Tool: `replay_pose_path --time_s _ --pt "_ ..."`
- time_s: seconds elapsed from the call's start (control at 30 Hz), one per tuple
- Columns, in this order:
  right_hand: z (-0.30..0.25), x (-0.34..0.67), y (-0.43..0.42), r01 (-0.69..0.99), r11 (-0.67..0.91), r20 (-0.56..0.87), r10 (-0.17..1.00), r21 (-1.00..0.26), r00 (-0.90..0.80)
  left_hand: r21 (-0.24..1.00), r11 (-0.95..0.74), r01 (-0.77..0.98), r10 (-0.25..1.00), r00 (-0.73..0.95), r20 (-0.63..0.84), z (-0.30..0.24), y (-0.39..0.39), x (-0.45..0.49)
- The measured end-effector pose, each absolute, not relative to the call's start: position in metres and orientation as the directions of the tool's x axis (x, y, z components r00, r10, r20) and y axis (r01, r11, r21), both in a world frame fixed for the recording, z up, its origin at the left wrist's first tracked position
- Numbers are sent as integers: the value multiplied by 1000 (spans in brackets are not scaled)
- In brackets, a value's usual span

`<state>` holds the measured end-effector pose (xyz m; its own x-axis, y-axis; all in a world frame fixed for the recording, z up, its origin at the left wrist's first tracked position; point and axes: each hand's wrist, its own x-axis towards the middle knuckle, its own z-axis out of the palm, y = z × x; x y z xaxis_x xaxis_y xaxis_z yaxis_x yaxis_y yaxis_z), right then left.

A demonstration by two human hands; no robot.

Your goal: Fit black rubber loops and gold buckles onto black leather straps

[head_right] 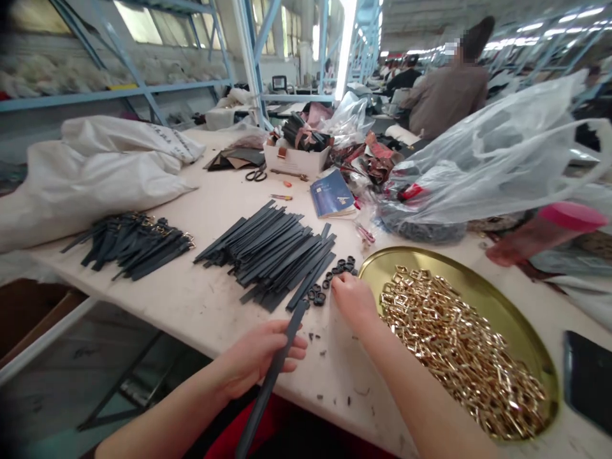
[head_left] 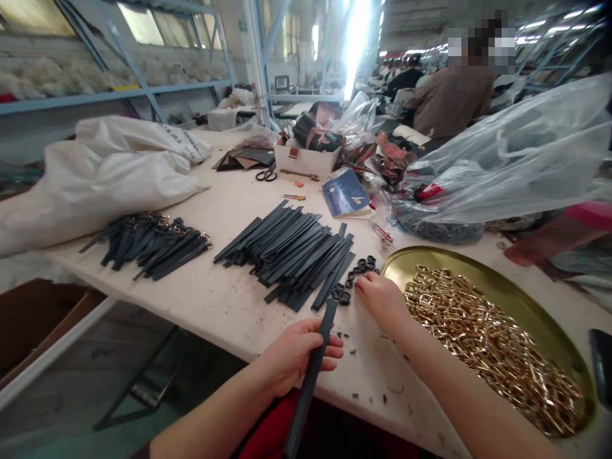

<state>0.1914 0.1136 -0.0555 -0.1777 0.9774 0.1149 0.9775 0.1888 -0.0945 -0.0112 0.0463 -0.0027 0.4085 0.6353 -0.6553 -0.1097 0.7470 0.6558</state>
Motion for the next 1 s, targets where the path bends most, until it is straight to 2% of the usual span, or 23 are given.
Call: replay_pose_path --time_s 0.2,0.27,0.3,0.33,0.4,0.47,0.57,0.67,0.73,0.83,1.0 --pt "-61 194 109 961 211 118 974 -180 -192 662 742 -103 641 400 -655 -7 46 -9" --pt "-59 194 104 934 172 126 982 -314 -139 686 722 -93 658 401 -638 -7 43 -7" --pt "-57 194 99 890 126 97 991 -438 -93 699 711 -81 664 406 -628 -7 42 -6" --pt "-54 194 92 806 58 35 998 -589 -46 712 699 -66 669 412 -619 -7 40 -5" --pt "-47 191 75 509 -116 -139 990 -853 -8 734 678 -39 677 422 -603 -6 36 -2" --pt "-40 188 55 195 -251 -267 962 -948 -58 746 666 -23 681 426 -595 -5 31 2" --pt "-32 182 28 -132 -347 -336 937 -929 -101 738 674 -9 665 443 -602 -2 23 10" --pt "-31 180 13 -316 -364 -366 929 -876 -55 749 662 31 651 472 -595 -1 14 17" --pt "-32 179 7 -382 -364 -380 924 -850 -34 794 600 93 673 478 -565 -4 8 18" --pt "-33 179 2 -419 -378 -395 917 -826 -50 880 421 219 756 452 -474 -11 3 16" --pt "-33 176 -7 -429 -377 -389 919 -821 -63 893 275 357 798 433 -419 -14 -3 8"
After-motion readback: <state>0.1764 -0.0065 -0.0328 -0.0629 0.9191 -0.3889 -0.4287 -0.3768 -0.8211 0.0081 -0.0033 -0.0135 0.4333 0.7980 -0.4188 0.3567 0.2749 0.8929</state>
